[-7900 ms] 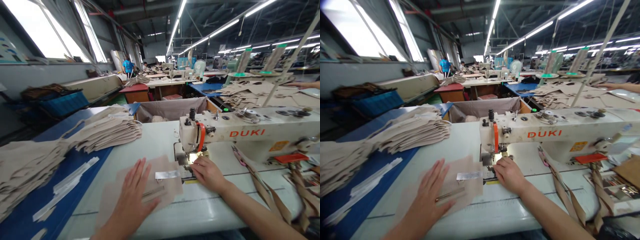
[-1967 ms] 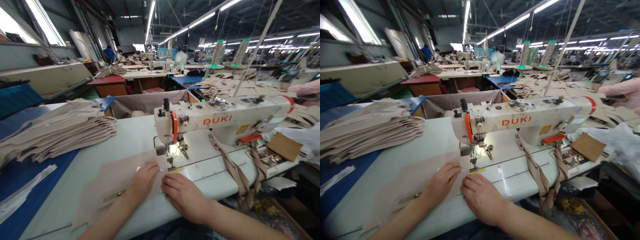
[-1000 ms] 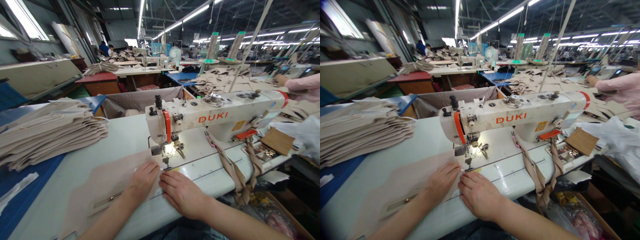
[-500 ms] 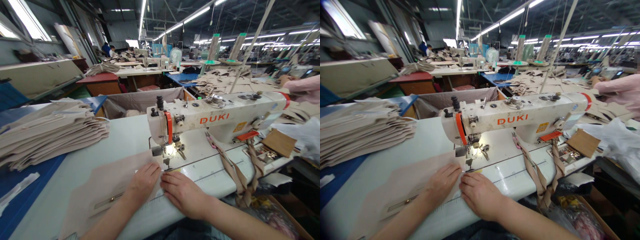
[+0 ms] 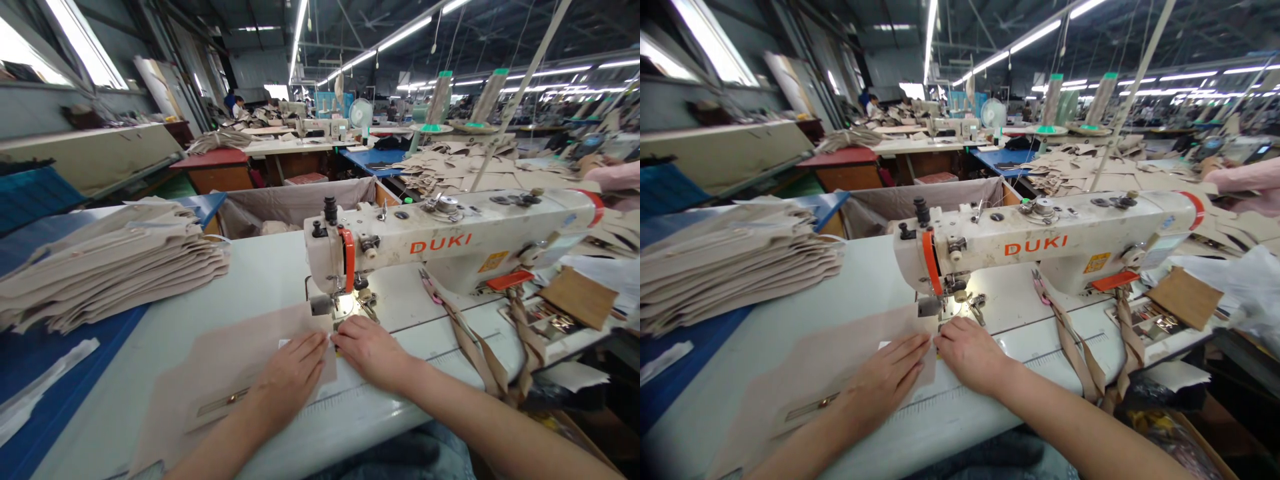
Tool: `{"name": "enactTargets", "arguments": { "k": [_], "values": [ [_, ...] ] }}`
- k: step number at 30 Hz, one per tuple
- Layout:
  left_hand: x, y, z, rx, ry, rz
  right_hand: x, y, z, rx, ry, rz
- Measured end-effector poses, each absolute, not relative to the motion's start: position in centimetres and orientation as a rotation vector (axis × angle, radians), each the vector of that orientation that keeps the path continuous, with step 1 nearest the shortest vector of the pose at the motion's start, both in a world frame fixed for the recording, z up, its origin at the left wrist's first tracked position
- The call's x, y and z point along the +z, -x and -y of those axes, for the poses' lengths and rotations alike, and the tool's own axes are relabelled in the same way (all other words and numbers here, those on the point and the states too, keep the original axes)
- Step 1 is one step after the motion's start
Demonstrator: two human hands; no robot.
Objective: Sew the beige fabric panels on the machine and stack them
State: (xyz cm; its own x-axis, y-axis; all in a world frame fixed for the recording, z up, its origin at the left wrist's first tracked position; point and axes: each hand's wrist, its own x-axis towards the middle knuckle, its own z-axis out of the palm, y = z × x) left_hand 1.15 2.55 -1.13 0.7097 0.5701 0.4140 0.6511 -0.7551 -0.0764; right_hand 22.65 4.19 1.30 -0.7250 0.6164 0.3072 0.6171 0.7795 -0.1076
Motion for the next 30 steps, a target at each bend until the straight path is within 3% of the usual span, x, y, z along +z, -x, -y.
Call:
{"name": "enactTargets", "arguments": {
  "k": [30],
  "values": [
    [-1.7, -3.5, -7.6, -0.612, 2.681, 1.079, 1.1, -23.5, -7.7, -0.090, 1.079, 2.584]
  ]
}}
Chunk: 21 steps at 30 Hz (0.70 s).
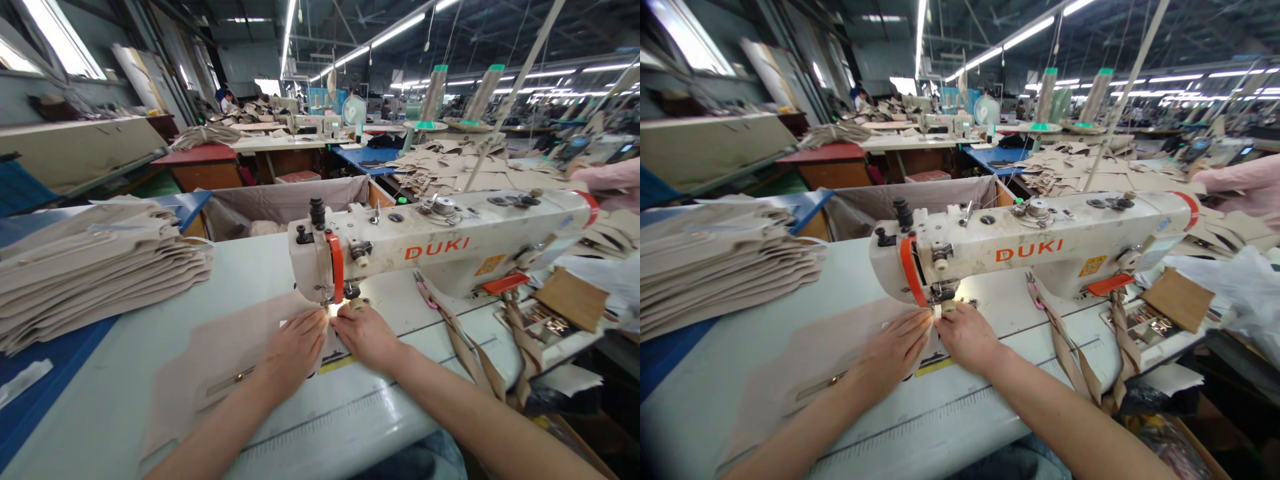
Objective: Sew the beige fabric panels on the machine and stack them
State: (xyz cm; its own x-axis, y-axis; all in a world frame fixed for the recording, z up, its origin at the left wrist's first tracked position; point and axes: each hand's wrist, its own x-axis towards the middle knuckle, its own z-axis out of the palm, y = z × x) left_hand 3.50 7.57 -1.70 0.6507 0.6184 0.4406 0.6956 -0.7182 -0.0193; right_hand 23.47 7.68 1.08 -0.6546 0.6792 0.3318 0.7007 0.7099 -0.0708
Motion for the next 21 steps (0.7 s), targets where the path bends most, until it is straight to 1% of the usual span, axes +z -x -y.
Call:
{"name": "enactTargets", "arguments": {
  "k": [14, 21],
  "values": [
    [-1.49, -3.68, -7.42, -0.636, 2.662, 1.071, 1.11, -23.42, -7.72, -0.063, 1.114, 2.615],
    [-1.64, -3.65, -7.21, -0.648, 2.681, 1.147, 1.05, -23.42, -7.68, -0.055, 1.097, 2.602]
  ]
}}
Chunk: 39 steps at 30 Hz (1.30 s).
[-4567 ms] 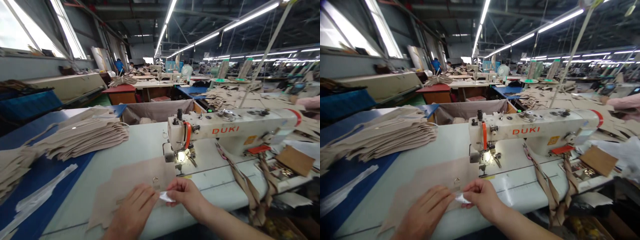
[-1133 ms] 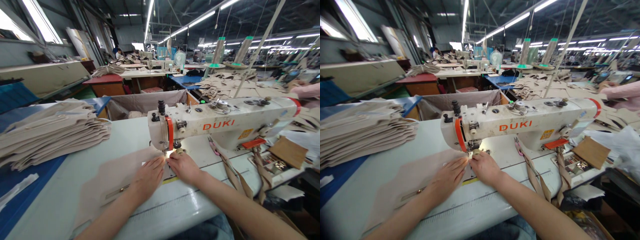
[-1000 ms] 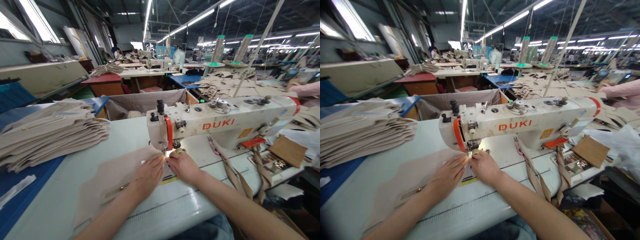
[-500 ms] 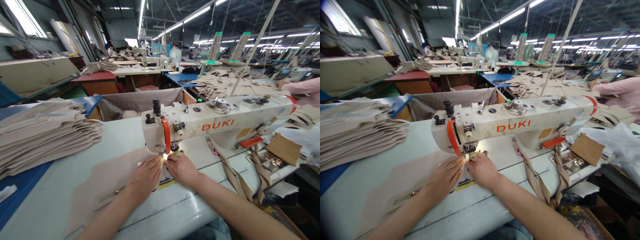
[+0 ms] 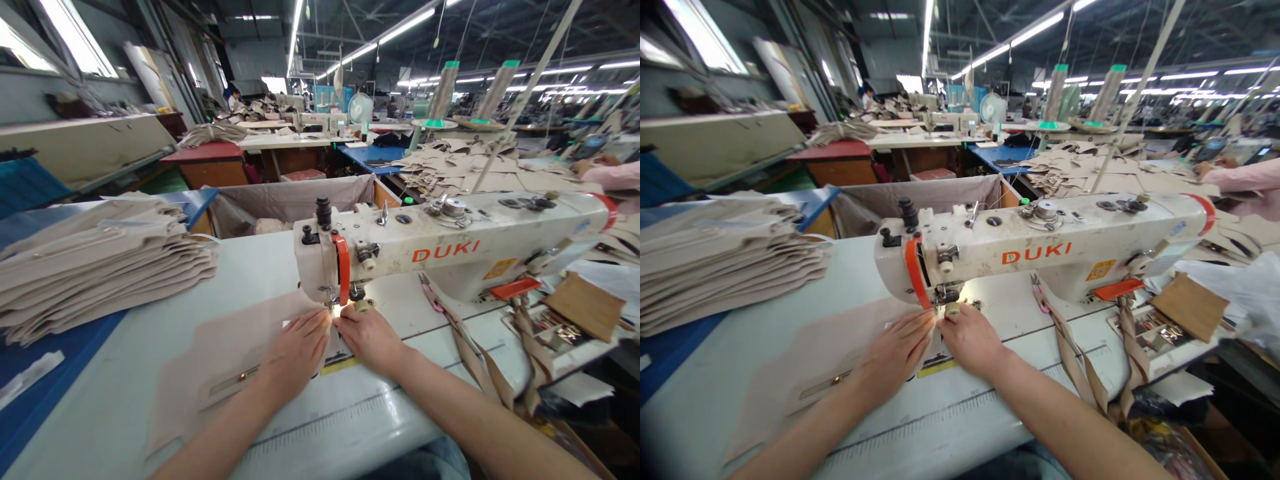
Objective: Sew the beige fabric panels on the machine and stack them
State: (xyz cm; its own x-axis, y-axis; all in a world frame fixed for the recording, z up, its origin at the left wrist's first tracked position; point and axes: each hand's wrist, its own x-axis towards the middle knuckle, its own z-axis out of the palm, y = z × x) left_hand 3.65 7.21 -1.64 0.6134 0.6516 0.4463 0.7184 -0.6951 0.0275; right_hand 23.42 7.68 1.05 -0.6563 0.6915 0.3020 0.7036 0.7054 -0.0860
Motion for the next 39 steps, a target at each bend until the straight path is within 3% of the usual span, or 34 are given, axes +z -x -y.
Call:
{"name": "enactTargets", "arguments": {
  "k": [31, 39],
  "values": [
    [-1.6, -3.0, -9.7, -0.584, 2.721, 1.222, 0.8, -23.5, -7.6, -0.106, 1.115, 2.542],
    [-0.9, -0.8, -3.7, -0.434, 2.731, 1.288, -0.4, -24.1, -7.0, -0.116, 0.964, 2.407]
  ]
}}
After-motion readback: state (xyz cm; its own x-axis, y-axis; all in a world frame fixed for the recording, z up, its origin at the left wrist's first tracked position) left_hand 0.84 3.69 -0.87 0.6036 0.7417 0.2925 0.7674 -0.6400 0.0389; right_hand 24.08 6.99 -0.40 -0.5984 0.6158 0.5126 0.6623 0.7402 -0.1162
